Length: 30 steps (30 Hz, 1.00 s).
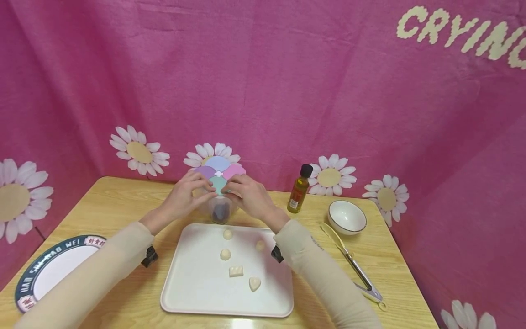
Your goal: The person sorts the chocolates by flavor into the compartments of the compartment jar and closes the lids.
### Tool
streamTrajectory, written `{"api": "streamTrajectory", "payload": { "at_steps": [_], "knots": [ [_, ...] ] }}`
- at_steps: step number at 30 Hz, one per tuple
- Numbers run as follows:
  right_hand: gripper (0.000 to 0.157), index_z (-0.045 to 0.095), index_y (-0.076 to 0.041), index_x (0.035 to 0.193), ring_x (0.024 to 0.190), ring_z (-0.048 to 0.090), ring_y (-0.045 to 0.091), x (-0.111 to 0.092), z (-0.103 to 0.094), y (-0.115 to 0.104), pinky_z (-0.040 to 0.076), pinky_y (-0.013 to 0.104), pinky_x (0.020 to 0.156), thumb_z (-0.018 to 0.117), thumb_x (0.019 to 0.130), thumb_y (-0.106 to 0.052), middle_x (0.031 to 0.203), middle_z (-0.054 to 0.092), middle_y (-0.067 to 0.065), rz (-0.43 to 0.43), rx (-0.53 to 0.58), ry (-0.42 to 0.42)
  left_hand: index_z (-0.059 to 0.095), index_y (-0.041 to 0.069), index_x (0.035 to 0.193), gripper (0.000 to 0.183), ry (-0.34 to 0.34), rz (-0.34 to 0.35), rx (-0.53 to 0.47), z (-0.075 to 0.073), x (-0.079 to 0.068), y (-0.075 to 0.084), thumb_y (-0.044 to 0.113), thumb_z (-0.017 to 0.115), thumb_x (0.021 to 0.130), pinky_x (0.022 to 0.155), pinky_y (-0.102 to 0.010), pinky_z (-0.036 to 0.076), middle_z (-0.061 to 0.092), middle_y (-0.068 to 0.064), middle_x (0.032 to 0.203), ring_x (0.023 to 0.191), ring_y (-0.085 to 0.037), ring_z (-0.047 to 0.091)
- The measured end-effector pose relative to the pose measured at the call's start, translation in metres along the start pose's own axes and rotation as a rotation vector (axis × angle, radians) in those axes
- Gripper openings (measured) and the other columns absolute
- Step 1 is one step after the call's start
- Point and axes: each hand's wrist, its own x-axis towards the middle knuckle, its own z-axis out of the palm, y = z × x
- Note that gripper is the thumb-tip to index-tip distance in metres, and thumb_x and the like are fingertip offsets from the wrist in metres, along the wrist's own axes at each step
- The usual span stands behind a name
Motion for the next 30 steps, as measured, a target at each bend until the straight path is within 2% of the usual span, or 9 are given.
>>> {"api": "streamTrajectory", "payload": {
  "at_steps": [9, 15, 23, 30],
  "knots": [
    [0.013, 0.081, -0.014, 0.105, 0.101, 0.070, 0.018, 0.002, -0.001, 0.000, 0.063, 0.034, 0.082, 0.082, 0.092, -0.018, 0.109, 0.075, 0.003, 0.014, 0.022, -0.046, 0.080, 0.006, 0.095, 0.015, -0.014, -0.003, 0.009, -0.003, -0.001, -0.002, 0.019, 0.085, 0.090, 0.088, -0.041, 0.054, 0.069, -0.008, 0.096, 0.098, -0.024, 0.059],
    [0.015, 0.079, -0.015, 0.109, 0.101, 0.069, 0.019, 0.004, -0.005, 0.007, 0.062, 0.038, 0.083, 0.076, 0.098, -0.025, 0.111, 0.074, 0.003, 0.117, 0.058, -0.095, 0.079, 0.007, 0.099, 0.016, -0.035, -0.038, -0.003, -0.003, -0.002, 0.000, 0.020, 0.083, 0.092, 0.091, -0.043, 0.054, 0.070, -0.008, 0.101, 0.103, -0.025, 0.060],
    [0.027, 0.076, -0.012, 0.121, 0.123, 0.066, 0.026, 0.019, -0.004, 0.033, 0.057, 0.047, 0.106, 0.069, 0.103, -0.030, 0.127, 0.072, 0.007, 0.244, 0.045, -0.136, 0.080, 0.007, 0.103, 0.019, -0.023, -0.033, 0.010, 0.005, 0.005, 0.011, 0.023, 0.083, 0.092, 0.096, -0.046, 0.053, 0.072, -0.009, 0.105, 0.107, -0.028, 0.061],
    [0.031, 0.074, -0.012, 0.128, 0.131, 0.064, 0.027, 0.032, 0.000, 0.045, 0.053, 0.048, 0.112, 0.061, 0.107, -0.031, 0.135, 0.071, 0.008, 0.275, 0.006, -0.218, 0.081, 0.009, 0.103, 0.021, 0.005, -0.036, 0.033, 0.017, 0.010, 0.015, 0.025, 0.085, 0.090, 0.103, -0.051, 0.051, 0.071, -0.010, 0.106, 0.113, -0.032, 0.062]
  ]
}}
